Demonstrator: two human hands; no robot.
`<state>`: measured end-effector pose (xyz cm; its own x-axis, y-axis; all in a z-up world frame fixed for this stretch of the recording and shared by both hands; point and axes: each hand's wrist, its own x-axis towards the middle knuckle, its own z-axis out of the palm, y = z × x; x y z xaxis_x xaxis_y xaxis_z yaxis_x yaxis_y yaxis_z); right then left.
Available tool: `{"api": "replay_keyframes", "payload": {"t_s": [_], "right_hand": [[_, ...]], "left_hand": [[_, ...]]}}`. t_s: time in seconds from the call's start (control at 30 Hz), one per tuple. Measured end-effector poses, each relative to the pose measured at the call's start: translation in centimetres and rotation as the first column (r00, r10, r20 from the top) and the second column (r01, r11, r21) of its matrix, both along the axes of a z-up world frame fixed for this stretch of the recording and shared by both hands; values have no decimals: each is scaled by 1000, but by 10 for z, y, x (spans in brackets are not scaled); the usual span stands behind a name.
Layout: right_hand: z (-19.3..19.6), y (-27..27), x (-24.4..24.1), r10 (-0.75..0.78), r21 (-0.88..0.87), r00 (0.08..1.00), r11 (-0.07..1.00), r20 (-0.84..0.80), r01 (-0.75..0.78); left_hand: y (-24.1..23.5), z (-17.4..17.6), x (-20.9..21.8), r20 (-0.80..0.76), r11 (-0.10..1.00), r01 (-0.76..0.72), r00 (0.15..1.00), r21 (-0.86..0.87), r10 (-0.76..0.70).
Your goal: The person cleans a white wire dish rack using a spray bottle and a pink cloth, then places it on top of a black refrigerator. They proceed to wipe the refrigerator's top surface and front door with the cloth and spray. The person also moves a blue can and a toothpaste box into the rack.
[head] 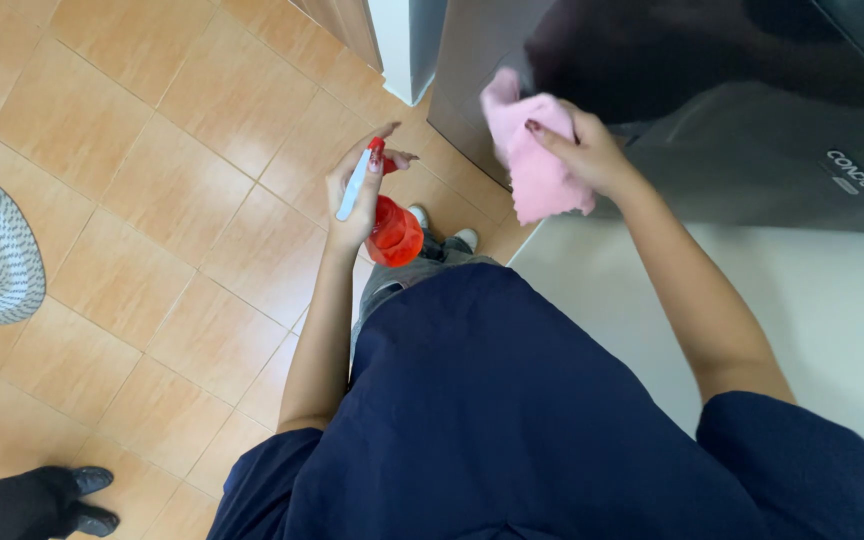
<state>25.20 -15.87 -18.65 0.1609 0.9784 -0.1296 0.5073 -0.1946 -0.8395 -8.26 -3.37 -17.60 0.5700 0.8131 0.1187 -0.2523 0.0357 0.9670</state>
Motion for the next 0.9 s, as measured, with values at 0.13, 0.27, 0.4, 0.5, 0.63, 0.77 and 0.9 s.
{"api": "replay_keyframes", "payload": {"t_s": [0.13,0.27,0.4,0.5,0.63,0.77,0.9], "right_hand": [[33,-1,-5,-196,-151,683,980,-703,126],[78,2,-23,-77,-74,398,997,-914,24],[82,4,-30,14,-13,317,996,-948,-83],[91,7,-38,4,-24,256,994,-967,-105],[96,5,-40,-76,-90,265,995,-961,-41],[11,-13,4,-247,-157,533,965,-810,210],[-39,-31,0,-496,-183,723,863,-480,471]], "left_hand": [[-1,9,11,31,997,79,996,0,-79],[-5,19,23,-90,968,252,964,2,-251],[-10,6,34,-106,899,438,894,3,-435],[-10,-9,41,-62,863,495,869,96,-492],[-12,1,52,-120,872,487,870,58,-478],[-6,13,51,-149,902,421,902,95,-406],[3,16,48,-174,918,384,915,93,-365]]}}
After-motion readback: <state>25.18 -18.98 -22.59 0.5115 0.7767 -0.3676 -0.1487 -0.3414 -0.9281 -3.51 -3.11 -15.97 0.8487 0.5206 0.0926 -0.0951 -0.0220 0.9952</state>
